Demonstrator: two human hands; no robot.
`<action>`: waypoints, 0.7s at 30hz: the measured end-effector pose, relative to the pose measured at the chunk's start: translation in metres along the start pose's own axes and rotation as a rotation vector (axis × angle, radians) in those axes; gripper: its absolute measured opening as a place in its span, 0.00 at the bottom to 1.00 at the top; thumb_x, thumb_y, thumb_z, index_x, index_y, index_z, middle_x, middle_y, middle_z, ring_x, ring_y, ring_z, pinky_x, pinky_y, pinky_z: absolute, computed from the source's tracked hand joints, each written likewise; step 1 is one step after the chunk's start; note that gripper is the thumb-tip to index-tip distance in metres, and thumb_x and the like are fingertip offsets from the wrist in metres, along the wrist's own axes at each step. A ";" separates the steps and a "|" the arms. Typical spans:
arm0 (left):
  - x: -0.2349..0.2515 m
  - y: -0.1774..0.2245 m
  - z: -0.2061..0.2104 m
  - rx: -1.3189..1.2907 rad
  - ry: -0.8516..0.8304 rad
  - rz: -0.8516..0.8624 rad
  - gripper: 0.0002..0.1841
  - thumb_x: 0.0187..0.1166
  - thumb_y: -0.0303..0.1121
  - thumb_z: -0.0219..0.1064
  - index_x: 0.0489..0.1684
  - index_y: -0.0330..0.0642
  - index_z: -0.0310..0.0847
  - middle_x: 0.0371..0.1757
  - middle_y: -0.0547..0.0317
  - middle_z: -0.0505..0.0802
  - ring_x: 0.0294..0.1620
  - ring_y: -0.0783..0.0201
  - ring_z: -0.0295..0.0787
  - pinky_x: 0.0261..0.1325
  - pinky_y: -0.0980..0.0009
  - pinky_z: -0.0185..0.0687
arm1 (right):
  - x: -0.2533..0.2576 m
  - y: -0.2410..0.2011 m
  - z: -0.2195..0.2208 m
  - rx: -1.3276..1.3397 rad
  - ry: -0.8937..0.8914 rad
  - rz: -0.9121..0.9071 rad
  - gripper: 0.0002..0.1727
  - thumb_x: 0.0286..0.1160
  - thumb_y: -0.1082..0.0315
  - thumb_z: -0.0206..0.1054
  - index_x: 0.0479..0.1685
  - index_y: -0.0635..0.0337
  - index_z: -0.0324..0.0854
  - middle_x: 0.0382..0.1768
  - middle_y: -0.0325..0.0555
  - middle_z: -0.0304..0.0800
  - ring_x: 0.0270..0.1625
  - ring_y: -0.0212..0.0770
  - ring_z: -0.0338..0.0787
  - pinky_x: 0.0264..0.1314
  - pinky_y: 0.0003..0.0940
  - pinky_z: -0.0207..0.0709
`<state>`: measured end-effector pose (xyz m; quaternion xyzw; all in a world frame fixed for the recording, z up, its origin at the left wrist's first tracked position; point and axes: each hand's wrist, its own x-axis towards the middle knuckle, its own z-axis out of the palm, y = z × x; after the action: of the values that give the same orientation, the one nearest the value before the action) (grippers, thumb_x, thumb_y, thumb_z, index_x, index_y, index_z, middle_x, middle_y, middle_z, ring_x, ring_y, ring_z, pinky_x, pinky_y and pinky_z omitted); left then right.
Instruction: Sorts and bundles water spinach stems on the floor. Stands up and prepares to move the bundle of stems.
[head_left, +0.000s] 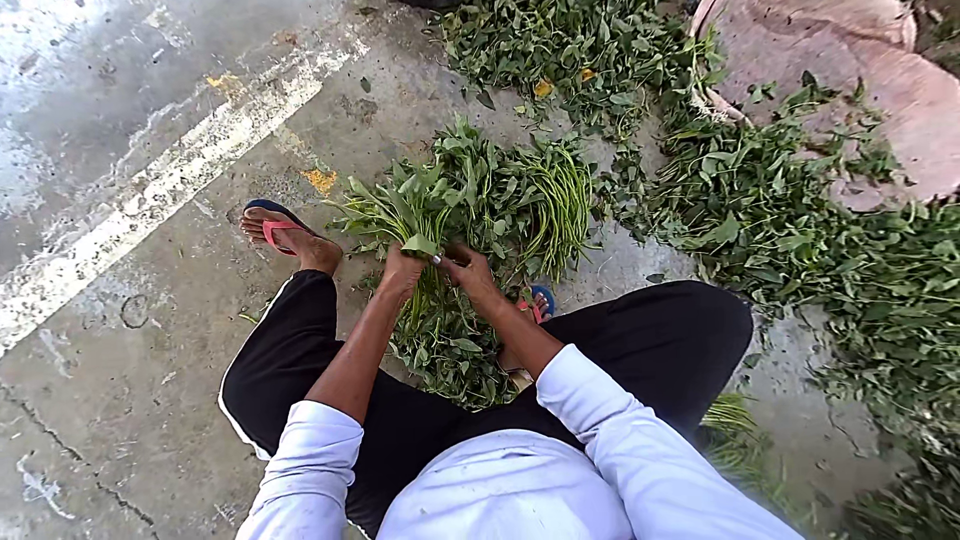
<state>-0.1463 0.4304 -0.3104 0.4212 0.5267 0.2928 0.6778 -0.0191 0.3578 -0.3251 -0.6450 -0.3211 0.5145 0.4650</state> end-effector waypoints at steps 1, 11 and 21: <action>0.002 0.001 -0.002 0.003 -0.006 -0.001 0.25 0.64 0.10 0.73 0.62 0.26 0.74 0.52 0.50 0.89 0.51 0.69 0.88 0.58 0.70 0.86 | 0.006 0.004 0.002 0.137 0.056 0.006 0.14 0.78 0.66 0.72 0.55 0.66 0.83 0.41 0.43 0.88 0.31 0.27 0.80 0.32 0.23 0.74; 0.007 -0.001 -0.002 0.026 -0.047 0.030 0.25 0.61 0.09 0.74 0.58 0.28 0.76 0.49 0.52 0.91 0.49 0.69 0.90 0.57 0.70 0.88 | 0.009 -0.004 0.005 0.174 0.005 0.100 0.31 0.75 0.65 0.76 0.77 0.63 0.71 0.73 0.54 0.79 0.67 0.41 0.82 0.64 0.39 0.79; 0.017 0.013 -0.020 0.081 0.155 0.089 0.24 0.64 0.16 0.78 0.60 0.26 0.76 0.49 0.48 0.92 0.46 0.65 0.92 0.56 0.66 0.90 | -0.003 0.037 -0.005 -0.815 -0.028 -0.529 0.09 0.82 0.74 0.63 0.46 0.75 0.85 0.45 0.66 0.90 0.45 0.63 0.94 0.48 0.58 0.87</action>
<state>-0.1606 0.4556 -0.3090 0.4472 0.5698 0.3327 0.6038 -0.0175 0.3408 -0.3582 -0.6639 -0.6557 0.2197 0.2848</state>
